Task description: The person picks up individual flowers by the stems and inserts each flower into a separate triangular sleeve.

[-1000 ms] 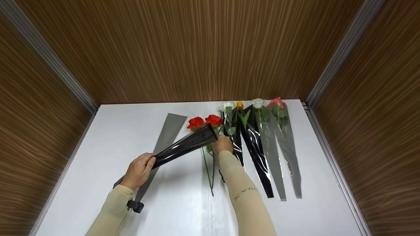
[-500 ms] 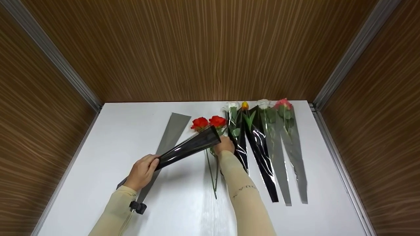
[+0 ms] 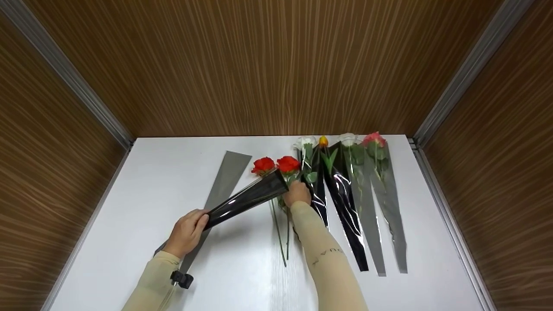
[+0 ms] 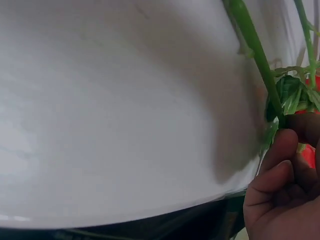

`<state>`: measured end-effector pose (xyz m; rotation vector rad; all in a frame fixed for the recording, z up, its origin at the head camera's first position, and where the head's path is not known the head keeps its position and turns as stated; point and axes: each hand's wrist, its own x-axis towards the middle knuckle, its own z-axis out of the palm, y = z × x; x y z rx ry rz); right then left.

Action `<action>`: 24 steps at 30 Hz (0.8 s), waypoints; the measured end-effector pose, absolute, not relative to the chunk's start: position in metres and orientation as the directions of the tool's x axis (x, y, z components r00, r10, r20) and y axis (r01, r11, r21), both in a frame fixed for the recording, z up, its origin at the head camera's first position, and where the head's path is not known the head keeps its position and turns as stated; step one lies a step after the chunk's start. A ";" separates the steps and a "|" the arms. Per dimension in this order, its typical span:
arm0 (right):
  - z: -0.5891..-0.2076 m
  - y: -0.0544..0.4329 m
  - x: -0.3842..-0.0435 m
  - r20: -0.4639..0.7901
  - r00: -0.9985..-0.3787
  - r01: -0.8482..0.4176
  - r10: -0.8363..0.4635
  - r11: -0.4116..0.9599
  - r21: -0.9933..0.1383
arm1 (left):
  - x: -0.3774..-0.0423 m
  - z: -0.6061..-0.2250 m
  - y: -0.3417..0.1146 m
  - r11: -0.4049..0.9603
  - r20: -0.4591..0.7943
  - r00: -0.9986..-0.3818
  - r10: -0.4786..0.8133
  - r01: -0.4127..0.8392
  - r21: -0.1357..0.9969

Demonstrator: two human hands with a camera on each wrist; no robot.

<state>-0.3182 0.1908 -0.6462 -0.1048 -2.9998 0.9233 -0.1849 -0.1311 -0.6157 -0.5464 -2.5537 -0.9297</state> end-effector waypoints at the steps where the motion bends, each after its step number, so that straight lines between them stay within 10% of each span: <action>1: -0.645 0.191 -0.317 0.007 -0.999 0.034 0.045 0.834 -0.550 | -0.184 -0.615 -0.131 0.708 0.463 -0.856 0.229 0.473 0.524; 24: -0.576 0.235 -0.268 0.231 -0.972 -0.141 0.031 0.710 -0.689 | -0.173 -0.598 -0.126 0.705 0.445 -0.860 0.250 0.477 0.525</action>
